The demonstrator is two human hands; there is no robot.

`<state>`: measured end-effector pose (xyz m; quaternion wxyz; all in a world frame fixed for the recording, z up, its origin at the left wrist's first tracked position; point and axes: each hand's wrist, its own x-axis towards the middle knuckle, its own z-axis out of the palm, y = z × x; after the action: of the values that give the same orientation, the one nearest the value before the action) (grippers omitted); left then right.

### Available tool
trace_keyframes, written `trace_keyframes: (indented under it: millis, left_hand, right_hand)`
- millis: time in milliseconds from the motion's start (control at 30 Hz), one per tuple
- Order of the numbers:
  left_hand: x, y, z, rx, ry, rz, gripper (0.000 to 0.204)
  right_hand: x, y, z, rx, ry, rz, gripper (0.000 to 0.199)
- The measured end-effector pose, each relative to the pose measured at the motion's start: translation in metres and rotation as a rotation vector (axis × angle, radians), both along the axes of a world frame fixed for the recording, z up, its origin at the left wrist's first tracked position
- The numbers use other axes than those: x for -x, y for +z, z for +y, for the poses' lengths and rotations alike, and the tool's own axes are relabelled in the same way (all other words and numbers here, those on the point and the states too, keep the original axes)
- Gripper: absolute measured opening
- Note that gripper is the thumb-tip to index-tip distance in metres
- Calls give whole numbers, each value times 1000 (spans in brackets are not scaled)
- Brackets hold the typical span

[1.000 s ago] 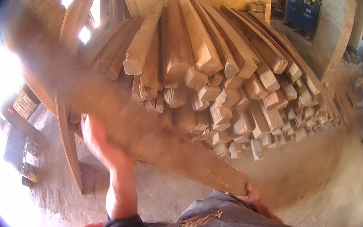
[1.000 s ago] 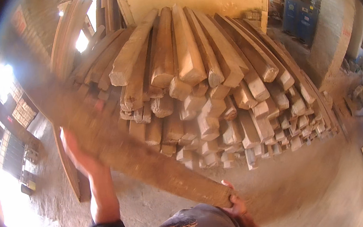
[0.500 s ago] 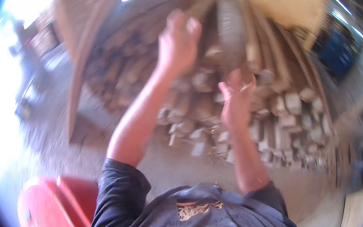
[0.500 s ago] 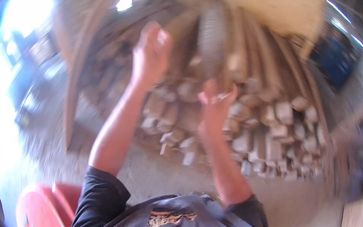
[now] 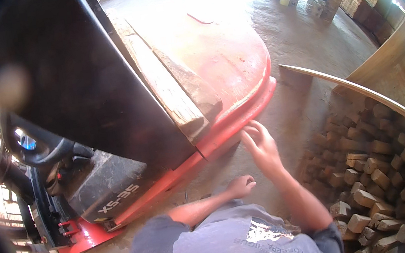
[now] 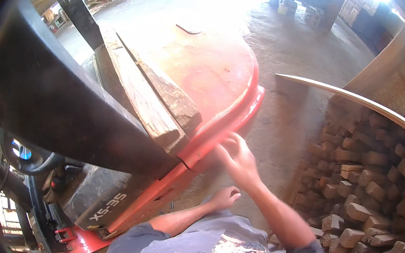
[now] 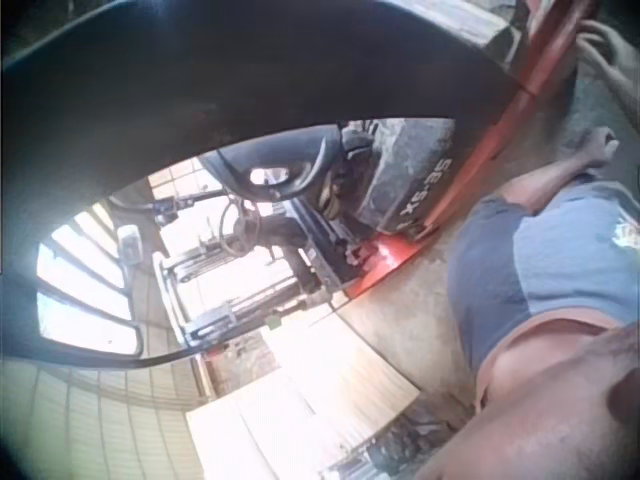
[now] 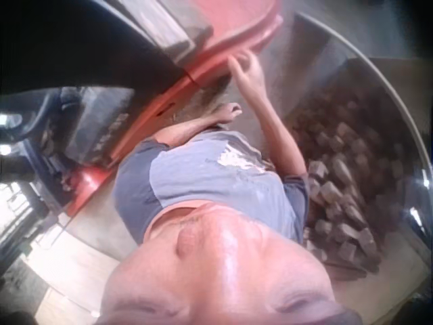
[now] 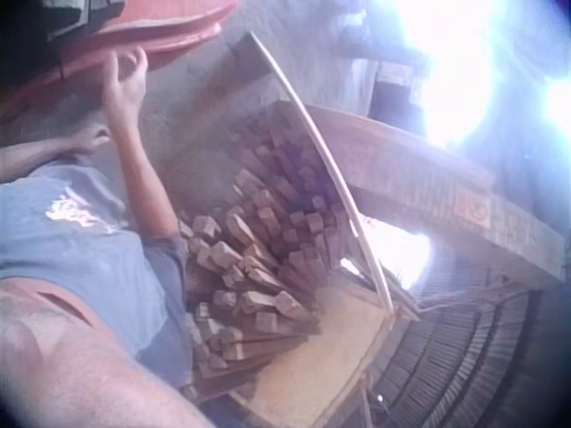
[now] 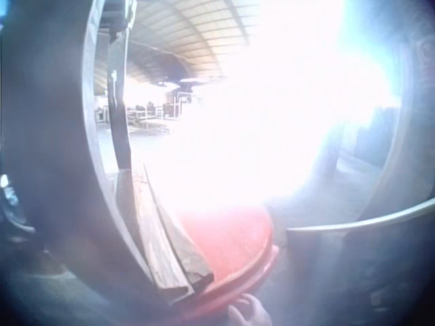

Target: The person places a long wooden plank onto a forklift, then drives the forklift to a pile of cut lumber. They dismount and manually pick up several planks one by one, stacking them on the forklift forks. Finally, they reboard the forklift and drive away with the loaded planks.

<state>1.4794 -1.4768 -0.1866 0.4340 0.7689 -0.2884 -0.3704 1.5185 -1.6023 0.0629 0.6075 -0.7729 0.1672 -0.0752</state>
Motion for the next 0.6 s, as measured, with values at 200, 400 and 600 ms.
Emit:
trace_keyframes:
  millis: [200, 400, 600]
  left_hand:
    - [-64, 52, 27, 84, 241, 20, 40]
    - [-105, 67, 8, 108, 167, 111, 48]
    - [-122, 113, -18, 890, 415, 976, 78]
  right_hand:
    - [-150, 14, 65, -550, -2, 107, 73]
    - [-115, 36, 35, -491, -187, -28, 62]
    - [74, 56, -98, -524, -600, -188, 53]
